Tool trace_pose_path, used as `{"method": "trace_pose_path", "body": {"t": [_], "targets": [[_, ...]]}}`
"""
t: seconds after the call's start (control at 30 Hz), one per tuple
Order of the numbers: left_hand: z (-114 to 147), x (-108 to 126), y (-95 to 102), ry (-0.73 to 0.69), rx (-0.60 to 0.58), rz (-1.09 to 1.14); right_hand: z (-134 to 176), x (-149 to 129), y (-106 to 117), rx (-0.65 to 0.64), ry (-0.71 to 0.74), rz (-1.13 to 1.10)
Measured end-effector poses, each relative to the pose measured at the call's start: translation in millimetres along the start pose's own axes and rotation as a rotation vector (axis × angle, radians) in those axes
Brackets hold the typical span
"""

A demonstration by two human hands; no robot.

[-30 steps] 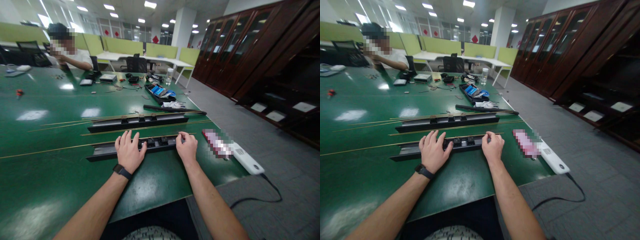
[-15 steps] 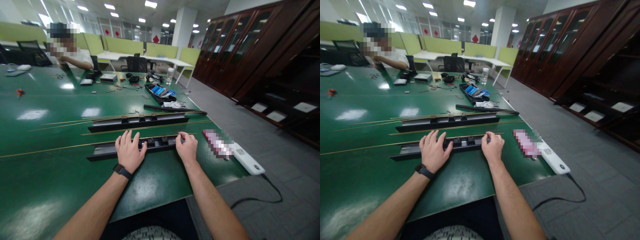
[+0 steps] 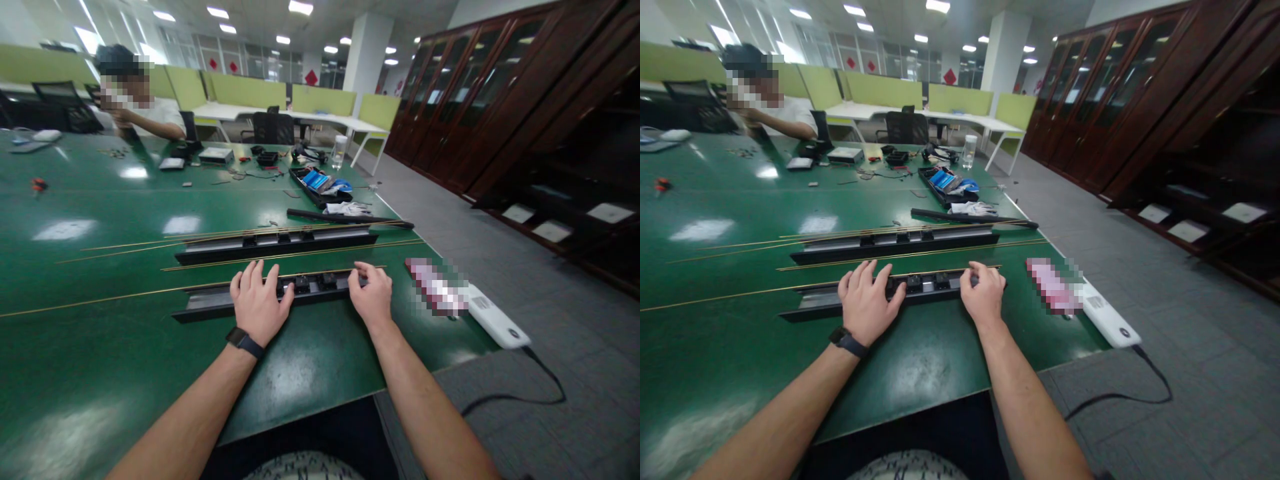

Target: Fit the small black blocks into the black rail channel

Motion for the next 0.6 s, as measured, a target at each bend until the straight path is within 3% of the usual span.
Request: {"method": "trace_pose_path", "body": {"t": [0.33,0.6], "targets": [[-0.6,0.4,0.3,0.002,-0.001,0.017,1.1,-3.4,0.7,-0.028,0.047,-0.012],[-0.1,0.9,0.1,-0.005,0.003,-0.009,0.3,-1.9,1.3,-0.005,0.001,-0.010]]}}
Point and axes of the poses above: each hand's wrist, its own z-axis away from the middle knuckle, its own y-axis out of the back of the hand, x = y × z, the point moved 2 cm from there along -z, towards the middle knuckle, and after that the axes turned 9 degrees about z, right-handed, at the moved point
